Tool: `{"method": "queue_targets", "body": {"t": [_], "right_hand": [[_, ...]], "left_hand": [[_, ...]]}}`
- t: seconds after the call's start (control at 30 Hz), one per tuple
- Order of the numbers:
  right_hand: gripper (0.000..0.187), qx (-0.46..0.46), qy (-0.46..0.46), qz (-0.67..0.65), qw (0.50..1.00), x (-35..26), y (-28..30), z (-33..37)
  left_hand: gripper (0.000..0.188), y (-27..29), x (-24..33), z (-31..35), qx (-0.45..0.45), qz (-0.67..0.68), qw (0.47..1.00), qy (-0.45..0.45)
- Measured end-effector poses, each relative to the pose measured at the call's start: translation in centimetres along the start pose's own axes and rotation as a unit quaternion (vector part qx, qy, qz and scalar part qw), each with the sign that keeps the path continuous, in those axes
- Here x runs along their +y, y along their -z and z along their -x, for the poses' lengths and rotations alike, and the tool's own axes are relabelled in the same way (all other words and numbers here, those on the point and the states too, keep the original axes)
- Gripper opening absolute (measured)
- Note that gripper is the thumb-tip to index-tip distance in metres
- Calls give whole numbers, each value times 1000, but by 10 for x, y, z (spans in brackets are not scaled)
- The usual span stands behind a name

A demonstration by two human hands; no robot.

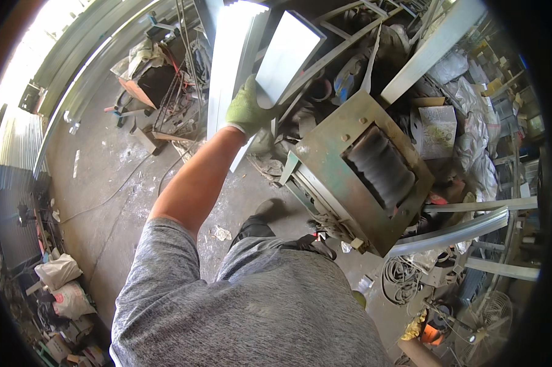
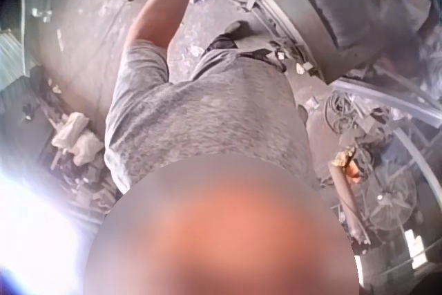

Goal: The person repeatedly picks up long metal sheets and feeds them into a roller machine, then stacks the processed sheets nearby. The cycle of picking, feeding, and stacking continues throughout the clip.

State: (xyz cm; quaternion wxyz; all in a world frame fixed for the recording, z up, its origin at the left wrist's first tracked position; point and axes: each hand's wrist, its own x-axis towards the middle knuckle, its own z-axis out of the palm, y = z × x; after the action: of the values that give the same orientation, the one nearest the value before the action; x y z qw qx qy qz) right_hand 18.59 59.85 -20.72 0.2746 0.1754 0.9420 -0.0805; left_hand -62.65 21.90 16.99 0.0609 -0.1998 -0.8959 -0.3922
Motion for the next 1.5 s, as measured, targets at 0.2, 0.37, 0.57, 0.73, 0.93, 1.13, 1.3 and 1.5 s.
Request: {"method": "queue_targets", "body": {"t": [0.2, 0.37, 0.57, 0.73, 0.93, 1.13, 1.3, 1.5], "right_hand": [[33, -53, -149, -348, 924, -98, 38, -43], [40, -1, -145, -637, 757, -182, 152, -100], [37, 35, -166, -551, 817, -202, 219, -116], [41, -24, -163, -584, 795, -202, 188, -127], [44, -22, -232, -577, 782, -218, 223, -127], [46, -45, -251, -565, 785, -234, 267, -116], [48, -62, -262, -557, 786, -233, 279, -108], [52, -84, -239, -527, 811, -226, 287, -109]], "left_hand": [[119, -45, -89, -56, -5, 17, 1000, 16], [112, -61, -111, -86, -27, 38, 991, 128], [123, -86, -130, -155, -12, 1, 988, 157], [129, -118, -152, -184, 49, -16, 987, 154], [84, -196, -196, -96, -14, 297, 906, 301], [92, -253, -266, -53, 102, 614, 525, 580], [101, -270, -290, -68, 111, 634, 465, 608], [91, -289, -304, -89, 135, 595, 473, 636]]}}
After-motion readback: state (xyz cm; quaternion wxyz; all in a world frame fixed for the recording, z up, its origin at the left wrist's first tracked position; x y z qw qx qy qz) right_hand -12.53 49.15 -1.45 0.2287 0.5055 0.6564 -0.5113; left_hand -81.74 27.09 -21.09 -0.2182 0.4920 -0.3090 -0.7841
